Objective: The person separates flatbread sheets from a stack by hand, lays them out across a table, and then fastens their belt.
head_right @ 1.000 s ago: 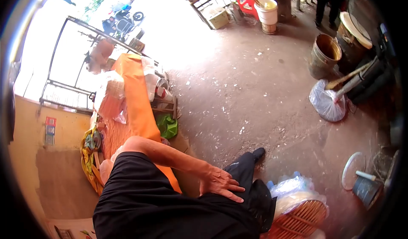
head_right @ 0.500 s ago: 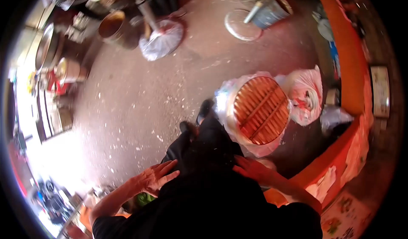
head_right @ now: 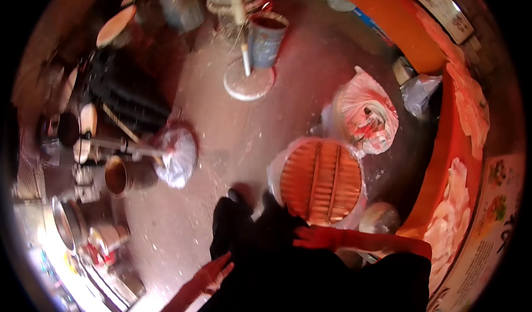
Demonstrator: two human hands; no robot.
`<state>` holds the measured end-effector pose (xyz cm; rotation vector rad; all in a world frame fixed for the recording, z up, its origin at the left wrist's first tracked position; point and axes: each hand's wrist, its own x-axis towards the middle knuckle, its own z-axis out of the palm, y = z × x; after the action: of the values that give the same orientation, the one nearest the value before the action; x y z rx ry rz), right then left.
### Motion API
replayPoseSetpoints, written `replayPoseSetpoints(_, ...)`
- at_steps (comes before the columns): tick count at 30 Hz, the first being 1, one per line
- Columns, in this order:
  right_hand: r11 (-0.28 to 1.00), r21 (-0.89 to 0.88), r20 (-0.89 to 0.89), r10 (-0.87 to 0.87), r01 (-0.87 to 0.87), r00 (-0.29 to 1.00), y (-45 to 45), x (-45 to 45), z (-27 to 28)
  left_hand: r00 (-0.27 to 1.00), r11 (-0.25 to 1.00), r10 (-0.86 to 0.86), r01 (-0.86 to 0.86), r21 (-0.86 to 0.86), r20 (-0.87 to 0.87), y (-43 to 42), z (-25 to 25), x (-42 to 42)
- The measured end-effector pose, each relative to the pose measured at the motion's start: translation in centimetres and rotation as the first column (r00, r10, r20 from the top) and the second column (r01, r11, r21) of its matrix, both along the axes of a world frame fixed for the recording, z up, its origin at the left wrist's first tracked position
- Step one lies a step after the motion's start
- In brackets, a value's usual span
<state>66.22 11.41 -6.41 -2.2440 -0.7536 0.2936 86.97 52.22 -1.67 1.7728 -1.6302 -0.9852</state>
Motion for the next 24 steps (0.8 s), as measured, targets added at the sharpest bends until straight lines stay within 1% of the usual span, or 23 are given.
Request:
replayPoseSetpoints(1,1.000,0.021,-0.020,-0.015,0.016,1.000,0.4,0.7,-0.5,1.000,0.998,-0.031,0.032,0.049,-0.003,-0.7,0.4,1.9)
replayPoseSetpoints(2,0.999,0.035,-0.040,-0.032,0.033,0.999,0.1,2.1,-0.7,0.998,0.997,-0.052,0.054,0.050,-0.033,-0.4,-0.8,3.7)
replayPoseSetpoints(4,0.998,0.000,-0.062,-0.066,0.066,0.996,-0.4,6.0,1.4,0.998,0.998,0.017,-0.014,-0.056,0.057,-2.5,-0.4,7.1)
replayPoseSetpoints(6,0.995,-0.047,-0.088,-0.088,0.085,0.992,-0.3,8.9,1.2,0.991,0.994,-0.108,0.110,-0.015,0.083,-3.5,-0.8,12.3)
replayPoseSetpoints(7,0.993,-0.081,-0.109,-0.097,0.088,0.989,0.2,9.1,-0.1,0.982,0.987,-0.162,0.162,0.008,0.094,-4.0,-0.9,14.6)
replayPoseSetpoints(8,0.989,-0.116,-0.133,-0.106,0.091,0.985,0.2,10.6,0.3,0.979,0.983,-0.184,0.182,0.026,0.084,-4.7,-0.9,16.7)
replayPoseSetpoints(9,0.986,-0.077,-0.090,-0.154,0.148,0.984,0.1,11.4,1.3,0.975,0.977,-0.209,0.206,0.047,0.070,-5.4,-0.9,18.6)
replayPoseSetpoints(10,0.981,-0.049,-0.091,-0.190,0.186,0.978,0.0,12.6,2.5,0.971,0.970,-0.235,0.231,0.071,0.055,-5.9,-0.9,20.3)
replayPoseSetpoints(11,0.974,-0.018,-0.092,-0.225,0.224,0.970,-0.1,13.5,3.3,0.965,0.966,-0.247,0.253,-0.058,0.088,-6.8,-1.1,21.9)
replayPoseSetpoints(12,0.966,0.015,-0.098,-0.256,0.259,0.962,-0.3,14.1,3.7,0.953,0.955,-0.288,0.293,-0.043,0.090,-7.6,-1.2,23.4)
replayPoseSetpoints(13,0.959,-0.007,-0.076,-0.284,0.285,0.956,-0.4,14.2,3.4,0.940,0.943,-0.328,0.331,-0.030,0.092,-8.9,-0.9,24.8)
replayPoseSetpoints(14,0.950,-0.049,-0.102,-0.311,0.308,0.945,-0.3,13.9,2.9,0.925,0.929,-0.366,0.370,-0.021,0.100,-10.4,-0.9,26.3)
replayPoseSetpoints(16,0.928,-0.133,-0.147,-0.365,0.347,0.919,-0.5,14.3,2.2,0.902,0.901,-0.422,0.428,-0.065,0.091,-13.5,-1.5,28.9)
replayPoseSetpoints(17,0.906,-0.054,-0.102,-0.424,0.420,0.900,-1.0,14.7,2.4,0.889,0.886,-0.449,0.456,-0.081,0.084,-15.0,-1.6,30.1)
replayPoseSetpoints(20,0.876,-0.028,-0.126,-0.480,0.481,0.868,-3.4,16.3,1.8,0.877,0.848,-0.473,0.479,0.227,-0.084,-19.8,-1.5,32.9)
replayPoseSetpoints(23,0.839,0.007,-0.140,-0.538,0.544,0.831,-7.0,17.6,-1.1,0.844,0.808,-0.534,0.528,0.261,-0.051,-24.5,-4.1,35.8)
replayPoseSetpoints(24,0.840,-0.019,-0.103,-0.541,0.542,0.835,-9.0,18.0,-2.1,0.829,0.817,-0.559,0.548,0.178,0.013,-27.0,-4.0,36.5)
